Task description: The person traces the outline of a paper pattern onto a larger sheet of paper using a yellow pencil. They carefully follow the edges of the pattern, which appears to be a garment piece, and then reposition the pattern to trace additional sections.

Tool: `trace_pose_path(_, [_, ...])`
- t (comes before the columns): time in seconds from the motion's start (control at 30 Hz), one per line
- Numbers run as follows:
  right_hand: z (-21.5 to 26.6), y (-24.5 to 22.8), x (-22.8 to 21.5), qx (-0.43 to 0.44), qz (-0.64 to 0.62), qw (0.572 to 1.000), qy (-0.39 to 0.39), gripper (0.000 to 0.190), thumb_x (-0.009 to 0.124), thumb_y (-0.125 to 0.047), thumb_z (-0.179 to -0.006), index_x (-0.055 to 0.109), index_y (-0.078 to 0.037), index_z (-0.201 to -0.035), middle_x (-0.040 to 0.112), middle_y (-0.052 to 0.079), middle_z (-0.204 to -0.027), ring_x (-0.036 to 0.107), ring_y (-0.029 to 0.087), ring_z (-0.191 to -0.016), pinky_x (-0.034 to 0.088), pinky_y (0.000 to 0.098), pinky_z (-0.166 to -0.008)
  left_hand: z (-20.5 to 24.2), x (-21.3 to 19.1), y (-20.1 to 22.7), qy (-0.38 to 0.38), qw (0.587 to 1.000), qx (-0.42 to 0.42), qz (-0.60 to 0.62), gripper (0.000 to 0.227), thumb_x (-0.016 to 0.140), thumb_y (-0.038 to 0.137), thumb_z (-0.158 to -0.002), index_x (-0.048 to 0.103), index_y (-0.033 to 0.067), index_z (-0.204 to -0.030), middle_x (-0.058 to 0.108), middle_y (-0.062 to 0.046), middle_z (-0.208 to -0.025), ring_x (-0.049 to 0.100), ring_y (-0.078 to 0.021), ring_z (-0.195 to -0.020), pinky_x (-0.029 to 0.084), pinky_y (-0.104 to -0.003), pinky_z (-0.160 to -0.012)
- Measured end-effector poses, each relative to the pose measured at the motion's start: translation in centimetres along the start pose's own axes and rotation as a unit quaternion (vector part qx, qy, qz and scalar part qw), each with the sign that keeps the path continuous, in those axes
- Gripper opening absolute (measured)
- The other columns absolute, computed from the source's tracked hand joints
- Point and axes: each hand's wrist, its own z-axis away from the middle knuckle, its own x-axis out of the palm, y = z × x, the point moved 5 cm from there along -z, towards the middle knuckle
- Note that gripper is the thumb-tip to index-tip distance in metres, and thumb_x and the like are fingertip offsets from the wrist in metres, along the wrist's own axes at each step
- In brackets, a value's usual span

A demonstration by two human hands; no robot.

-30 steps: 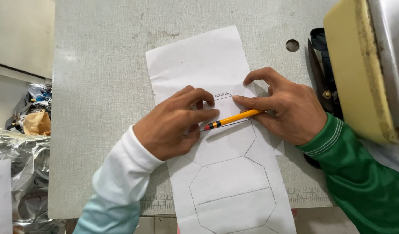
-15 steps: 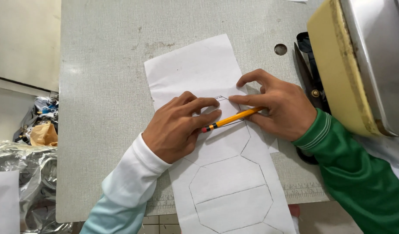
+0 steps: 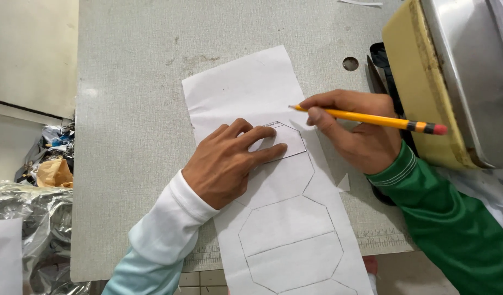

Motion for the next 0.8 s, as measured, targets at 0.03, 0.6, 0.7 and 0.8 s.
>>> trace_pose_path(0.03, [0.2, 0.3, 0.2, 0.001, -0.001, 1.000, 0.000, 0.026, 0.063, -0.019, -0.103, 0.075, 0.004, -0.104, 0.076, 0.013, -0.092, 0.073, 0.019, -0.077, 0.057, 0.0269, -0.069, 0.1, 0.0, 0.0, -0.001, 1.000, 0.000, 0.001, 0.060, 0.059, -0.008, -0.076, 0.065, 0.0196, -0.129, 0.062, -0.007, -0.126, 0.055, -0.0301, -0.095, 0.050, -0.042, -0.077])
trace_pose_path(0.6, [0.1, 0.9, 1.4, 0.008, 0.003, 0.999, -0.049, 0.011, 0.073, -0.005, -0.093, 0.079, 0.000, -0.101, 0.078, 0.008, -0.086, 0.067, 0.010, -0.063, 0.054, 0.0202, -0.057, 0.0, 0.1, 0.0, -0.005, 1.000, 0.000, 0.006, 0.064, 0.056, -0.009, -0.072, 0.063, 0.0178, -0.129, 0.061, -0.008, -0.127, 0.055, -0.0311, -0.099, 0.049, -0.043, -0.077])
trace_pose_path(0.7, [-0.2, 0.1, 1.4, -0.004, -0.016, 0.998, -0.062, 0.012, 0.069, 0.001, -0.091, 0.078, -0.001, -0.099, 0.076, 0.008, -0.081, 0.067, 0.011, -0.063, 0.054, 0.0205, -0.058, 0.0, 0.2, 0.0, -0.012, 1.000, -0.006, -0.002, 0.064, 0.059, -0.009, -0.071, 0.063, 0.0178, -0.130, 0.061, -0.008, -0.126, 0.055, -0.0309, -0.099, 0.048, -0.043, -0.071])
trace_pose_path(0.8, [-0.1, 0.2, 0.9, -0.056, 0.069, 0.994, -0.069, 0.009, 0.075, -0.004, -0.088, 0.081, -0.003, -0.095, 0.078, 0.008, -0.084, 0.071, 0.014, -0.065, 0.056, 0.0225, -0.058, 0.0, 0.4, 0.0, -0.012, 1.000, -0.008, -0.002, 0.063, 0.058, -0.008, -0.073, 0.064, 0.0176, -0.130, 0.061, -0.009, -0.127, 0.055, -0.0315, -0.101, 0.047, -0.043, -0.073])
